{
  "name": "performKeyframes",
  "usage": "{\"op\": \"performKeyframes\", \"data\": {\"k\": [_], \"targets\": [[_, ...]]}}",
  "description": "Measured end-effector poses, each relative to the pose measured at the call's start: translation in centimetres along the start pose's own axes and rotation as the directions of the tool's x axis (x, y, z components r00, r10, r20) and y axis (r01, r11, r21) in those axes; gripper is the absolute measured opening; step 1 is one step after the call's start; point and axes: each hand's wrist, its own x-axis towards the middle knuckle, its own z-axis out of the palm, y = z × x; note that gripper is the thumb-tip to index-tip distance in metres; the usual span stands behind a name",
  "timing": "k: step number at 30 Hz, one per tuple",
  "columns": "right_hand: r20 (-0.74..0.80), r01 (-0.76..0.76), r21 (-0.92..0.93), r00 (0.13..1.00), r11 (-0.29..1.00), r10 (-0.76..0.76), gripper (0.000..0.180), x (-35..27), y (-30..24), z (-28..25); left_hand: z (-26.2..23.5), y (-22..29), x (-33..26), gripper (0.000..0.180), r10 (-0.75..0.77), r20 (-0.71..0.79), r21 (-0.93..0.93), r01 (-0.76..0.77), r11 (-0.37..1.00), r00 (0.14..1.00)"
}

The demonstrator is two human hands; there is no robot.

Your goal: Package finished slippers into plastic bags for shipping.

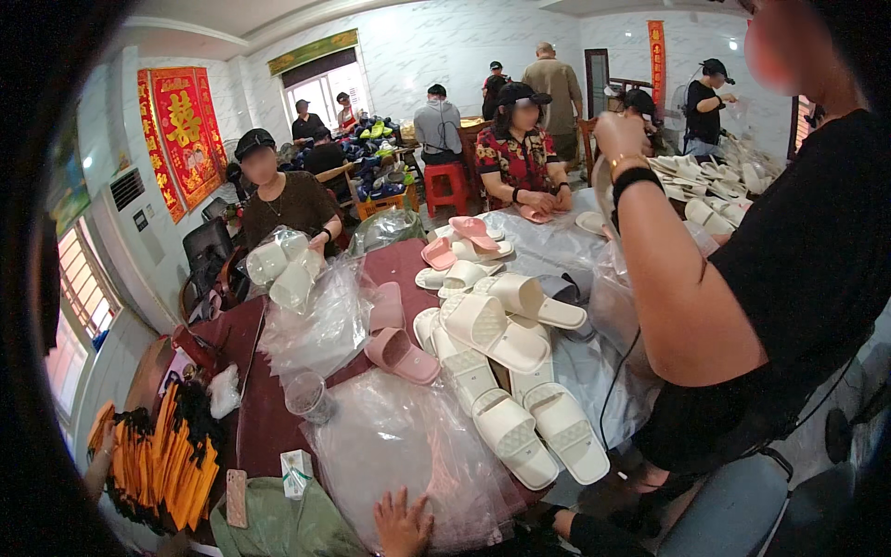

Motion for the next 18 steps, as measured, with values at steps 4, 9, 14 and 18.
{"op": "performKeyframes", "data": {"k": [4,9,14,18], "targets": [[0.055,0.060,0.046,0.997,0.997,-0.062,0.035,-2.0,-5.0,-1.9,0.0,0.1,-0.3,0.044,0.009,-0.038,-0.025,-0.010,1.000,0.999],[-0.008,0.196,-0.143,0.980,0.970,-0.199,0.025,-4.1,-2.7,0.9,-0.5,0.5,0.0,0.044,0.054,-0.061,-0.002,-0.055,0.999,0.997],[0.152,0.148,-0.414,0.984,0.898,-0.092,0.033,-10.7,-22.6,-7.2,0.6,-0.5,-0.5,0.043,0.044,-0.072,-0.003,-0.044,0.999,0.996],[0.095,0.355,0.281,0.914,0.891,-0.394,0.040,-12.7,-27.6,-9.6,-1.4,0.5,0.0,0.052,0.081,-0.011,0.012,-0.081,0.997,0.997]]}}
